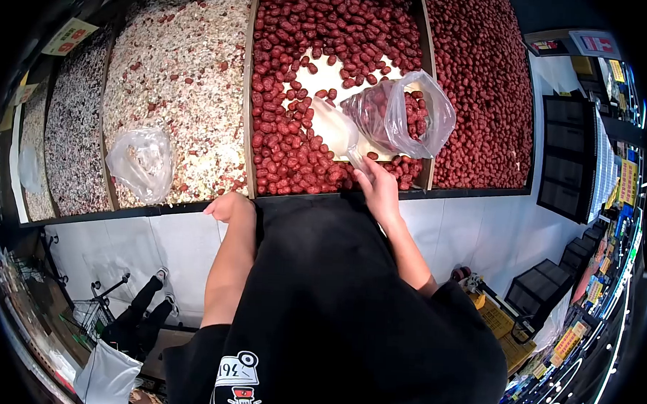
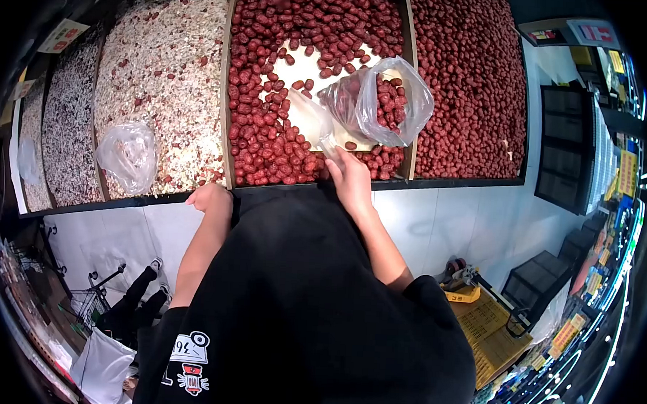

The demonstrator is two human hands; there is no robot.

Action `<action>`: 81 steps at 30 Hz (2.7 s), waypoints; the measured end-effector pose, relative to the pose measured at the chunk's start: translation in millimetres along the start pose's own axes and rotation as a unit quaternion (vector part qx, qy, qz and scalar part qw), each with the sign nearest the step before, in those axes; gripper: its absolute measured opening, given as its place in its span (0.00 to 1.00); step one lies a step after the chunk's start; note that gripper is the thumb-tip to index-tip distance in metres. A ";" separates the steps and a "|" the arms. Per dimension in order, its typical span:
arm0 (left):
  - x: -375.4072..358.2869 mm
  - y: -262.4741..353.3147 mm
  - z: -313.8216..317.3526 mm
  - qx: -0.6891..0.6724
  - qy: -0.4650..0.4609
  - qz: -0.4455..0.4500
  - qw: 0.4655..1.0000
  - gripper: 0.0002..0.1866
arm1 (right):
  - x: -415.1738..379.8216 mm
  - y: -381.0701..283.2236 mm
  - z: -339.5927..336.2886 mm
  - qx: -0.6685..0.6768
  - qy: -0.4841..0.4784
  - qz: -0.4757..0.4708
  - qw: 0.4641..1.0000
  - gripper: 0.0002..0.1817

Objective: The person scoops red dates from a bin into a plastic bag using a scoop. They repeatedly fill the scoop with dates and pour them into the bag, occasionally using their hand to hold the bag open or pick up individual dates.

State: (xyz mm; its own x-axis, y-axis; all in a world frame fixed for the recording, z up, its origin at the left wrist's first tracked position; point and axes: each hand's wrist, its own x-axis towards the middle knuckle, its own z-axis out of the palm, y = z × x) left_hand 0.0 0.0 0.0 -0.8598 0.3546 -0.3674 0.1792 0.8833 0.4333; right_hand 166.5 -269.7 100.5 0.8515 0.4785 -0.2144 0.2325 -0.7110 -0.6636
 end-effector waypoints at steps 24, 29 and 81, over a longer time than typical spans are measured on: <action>-12.0 6.0 -11.4 -0.012 -0.056 -0.022 0.998 0.44 | -5.4 -72.9 -90.2 0.453 0.025 0.122 0.883 0.20; -8.6 6.1 -9.9 -0.014 -0.050 -0.024 0.998 0.44 | -2.4 -54.1 -116.4 0.432 0.126 0.082 0.889 0.20; -5.6 7.2 -9.3 -0.010 -0.045 -0.008 0.999 0.44 | 24.9 13.3 34.2 0.348 -0.010 0.124 0.929 0.21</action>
State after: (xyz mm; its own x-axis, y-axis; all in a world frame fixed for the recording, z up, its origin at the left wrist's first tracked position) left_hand 1.7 1.5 12.8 -0.8154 0.3673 -0.4475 0.1548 0.8832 0.4428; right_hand 174.8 -249.6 61.9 0.8282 0.3589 -0.4304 -0.3349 -0.2989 -0.8936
